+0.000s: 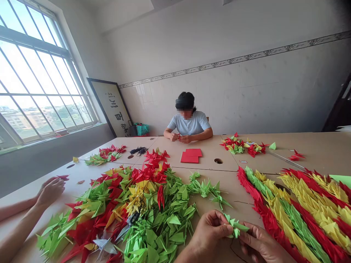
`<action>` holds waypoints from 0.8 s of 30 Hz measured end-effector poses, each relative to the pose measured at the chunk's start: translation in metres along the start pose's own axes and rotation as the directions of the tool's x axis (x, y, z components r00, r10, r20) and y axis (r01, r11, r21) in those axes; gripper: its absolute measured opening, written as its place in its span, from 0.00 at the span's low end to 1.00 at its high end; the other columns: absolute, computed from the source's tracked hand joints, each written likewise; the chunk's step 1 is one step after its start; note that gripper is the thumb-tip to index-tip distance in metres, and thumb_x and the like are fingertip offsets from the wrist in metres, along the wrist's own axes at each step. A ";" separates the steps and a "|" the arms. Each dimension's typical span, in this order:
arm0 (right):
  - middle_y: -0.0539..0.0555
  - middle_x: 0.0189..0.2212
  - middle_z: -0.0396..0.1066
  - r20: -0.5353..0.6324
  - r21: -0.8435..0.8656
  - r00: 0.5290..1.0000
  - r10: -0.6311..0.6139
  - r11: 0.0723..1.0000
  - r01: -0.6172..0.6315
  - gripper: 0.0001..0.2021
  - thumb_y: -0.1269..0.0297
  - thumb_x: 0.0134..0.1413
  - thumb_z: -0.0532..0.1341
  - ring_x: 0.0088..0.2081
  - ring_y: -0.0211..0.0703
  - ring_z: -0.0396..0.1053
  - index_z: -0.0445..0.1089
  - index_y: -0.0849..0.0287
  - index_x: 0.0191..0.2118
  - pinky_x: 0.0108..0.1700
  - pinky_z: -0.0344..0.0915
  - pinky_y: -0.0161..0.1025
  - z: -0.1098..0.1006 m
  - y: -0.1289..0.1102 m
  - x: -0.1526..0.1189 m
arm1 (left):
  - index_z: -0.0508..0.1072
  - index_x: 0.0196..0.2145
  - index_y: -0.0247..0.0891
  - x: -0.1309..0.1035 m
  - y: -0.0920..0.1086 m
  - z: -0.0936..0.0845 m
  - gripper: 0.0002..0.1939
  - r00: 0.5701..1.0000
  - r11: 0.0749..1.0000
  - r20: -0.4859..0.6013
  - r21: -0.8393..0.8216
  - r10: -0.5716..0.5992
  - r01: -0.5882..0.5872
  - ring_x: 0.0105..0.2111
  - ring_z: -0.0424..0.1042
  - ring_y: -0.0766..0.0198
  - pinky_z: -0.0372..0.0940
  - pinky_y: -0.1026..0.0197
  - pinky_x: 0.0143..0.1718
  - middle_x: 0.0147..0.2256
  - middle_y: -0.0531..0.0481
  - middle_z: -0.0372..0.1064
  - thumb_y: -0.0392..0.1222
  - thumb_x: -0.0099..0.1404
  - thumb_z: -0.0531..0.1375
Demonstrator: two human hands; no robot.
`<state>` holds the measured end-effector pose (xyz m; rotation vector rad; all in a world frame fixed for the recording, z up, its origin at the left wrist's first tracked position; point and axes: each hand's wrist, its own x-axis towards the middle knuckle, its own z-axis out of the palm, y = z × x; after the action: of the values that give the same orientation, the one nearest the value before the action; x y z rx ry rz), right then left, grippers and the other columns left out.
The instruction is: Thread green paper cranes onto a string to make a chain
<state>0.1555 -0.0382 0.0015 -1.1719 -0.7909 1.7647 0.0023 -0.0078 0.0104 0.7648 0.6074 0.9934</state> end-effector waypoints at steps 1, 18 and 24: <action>0.45 0.21 0.65 -0.005 -0.006 1.000 0.001 1.000 -0.001 0.09 0.61 0.41 0.68 0.24 0.32 0.61 0.71 0.58 0.29 0.24 0.54 0.28 0.000 0.000 0.000 | 0.68 0.23 0.32 -0.001 0.001 0.001 0.16 1.000 1.000 0.016 0.008 0.004 -0.004 0.20 0.60 0.72 0.51 0.68 0.23 0.20 0.53 0.65 0.39 0.41 0.71; 0.47 0.21 0.68 0.028 -0.076 0.998 -0.049 0.996 0.051 0.14 0.53 0.40 0.67 0.25 0.37 0.65 0.72 0.57 0.31 0.29 0.61 0.33 0.003 0.002 0.000 | 0.63 0.27 0.36 -0.001 -0.008 0.002 0.17 0.996 0.990 0.090 0.142 -0.005 -0.008 0.21 0.63 0.71 0.60 0.66 0.26 0.24 0.55 0.64 0.49 0.50 0.65; 0.47 0.21 0.68 0.025 -0.089 0.999 -0.033 0.995 0.036 0.17 0.52 0.40 0.66 0.24 0.38 0.65 0.73 0.56 0.37 0.28 0.59 0.33 0.010 -0.008 -0.009 | 0.65 0.26 0.35 -0.003 -0.004 0.004 0.15 0.993 0.999 0.120 0.036 -0.012 0.008 0.23 0.64 0.70 0.59 0.66 0.27 0.24 0.53 0.66 0.41 0.46 0.67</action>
<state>0.1504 -0.0437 0.0152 -1.1914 -0.9070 1.7324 0.0059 -0.0130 0.0094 0.8460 0.5246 0.9224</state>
